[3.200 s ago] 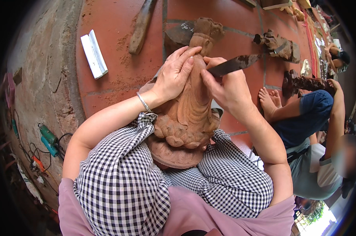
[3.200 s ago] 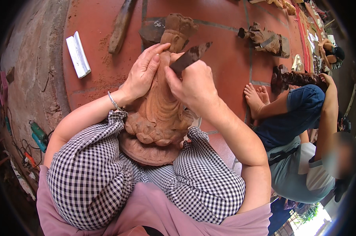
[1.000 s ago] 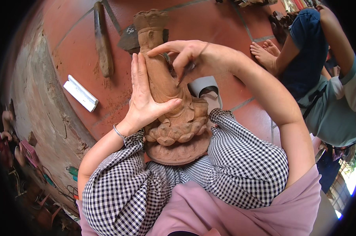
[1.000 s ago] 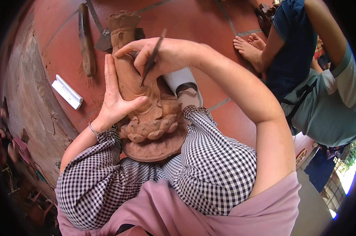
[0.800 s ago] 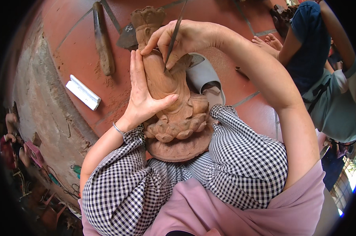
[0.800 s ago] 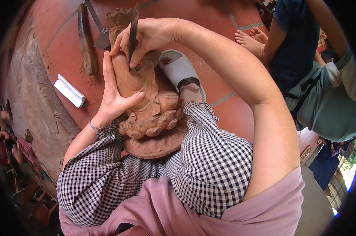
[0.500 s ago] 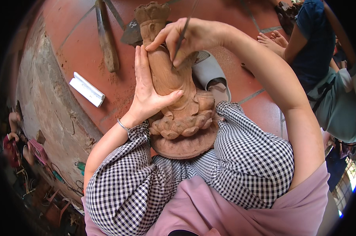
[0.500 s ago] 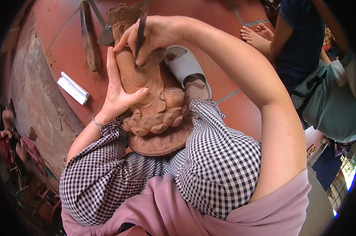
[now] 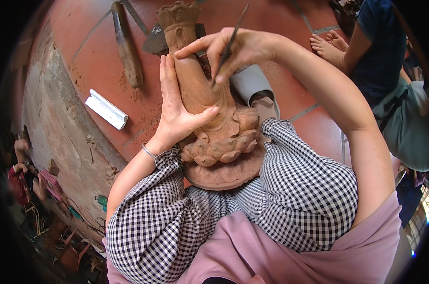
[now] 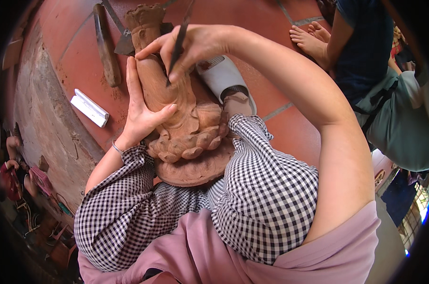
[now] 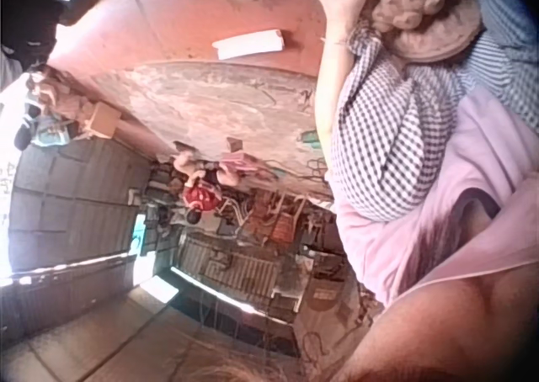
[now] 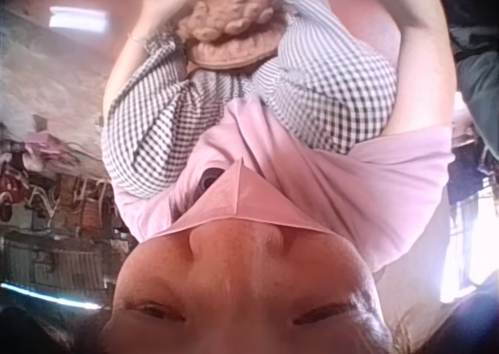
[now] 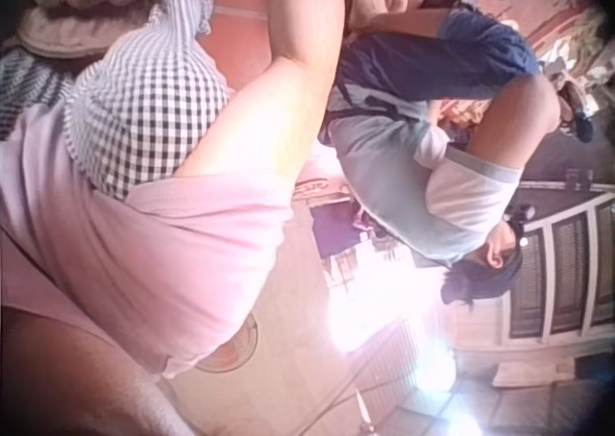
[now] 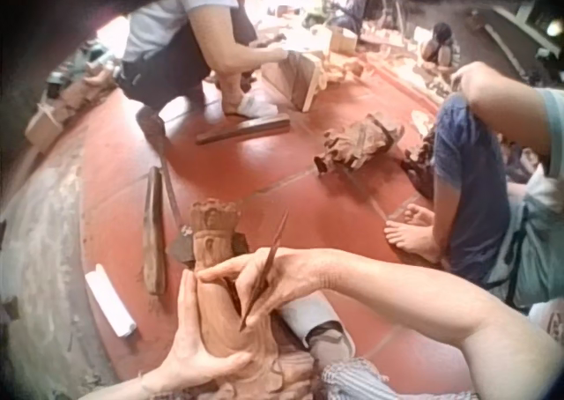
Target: The person carves a clay sculpture of a seated figure using a small metal tool. They refine the folds of the garment and the contours of the body while seated on the floor.
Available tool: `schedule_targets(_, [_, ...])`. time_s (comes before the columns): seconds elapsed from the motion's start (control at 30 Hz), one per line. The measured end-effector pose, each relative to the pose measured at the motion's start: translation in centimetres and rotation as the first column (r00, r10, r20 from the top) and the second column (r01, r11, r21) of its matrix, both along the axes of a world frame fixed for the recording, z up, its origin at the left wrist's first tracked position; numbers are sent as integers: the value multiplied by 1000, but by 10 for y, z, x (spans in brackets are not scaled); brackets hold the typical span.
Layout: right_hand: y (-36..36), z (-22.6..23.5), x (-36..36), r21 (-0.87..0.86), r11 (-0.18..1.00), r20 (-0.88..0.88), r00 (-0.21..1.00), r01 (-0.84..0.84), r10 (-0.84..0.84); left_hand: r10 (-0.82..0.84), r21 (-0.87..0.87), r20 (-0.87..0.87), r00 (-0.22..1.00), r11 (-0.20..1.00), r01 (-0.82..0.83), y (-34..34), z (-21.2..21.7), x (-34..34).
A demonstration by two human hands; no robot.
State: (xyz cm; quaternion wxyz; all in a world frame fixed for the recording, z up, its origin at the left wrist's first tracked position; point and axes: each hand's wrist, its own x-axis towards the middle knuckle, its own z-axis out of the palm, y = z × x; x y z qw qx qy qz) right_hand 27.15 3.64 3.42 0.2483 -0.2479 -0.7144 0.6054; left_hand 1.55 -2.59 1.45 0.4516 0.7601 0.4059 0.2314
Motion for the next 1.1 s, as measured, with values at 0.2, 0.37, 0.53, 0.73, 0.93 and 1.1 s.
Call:
schedule_targets(0.2, [9,-5,0,-179,981,1,997,81,-83,-8,23,9,1000,1000,8,3,-2,2])
schedule_targets(0.37, [-2,-4,-6,179,983,-47,998,49,-41,1,16,19,1000,1000,-1,2,-2,-1])
schedule_targets(0.53, [10,-4,-5,-183,982,39,998,53,-47,-5,16,10,1000,1000,5,3,-3,2])
schedule_targets(0.73, [-3,5,-5,106,994,59,998,9,-15,-3,35,17,1000,999,3,3,-3,1])
schedule_targets(0.93, [2,10,-7,-17,997,115,990,78,-75,2,-3,4,1000,1000,-2,3,-3,-1])
schedule_targets(1.1, [-1,19,-6,80,997,216,976,22,-39,-10,14,7,1000,1000,10,4,-4,0])
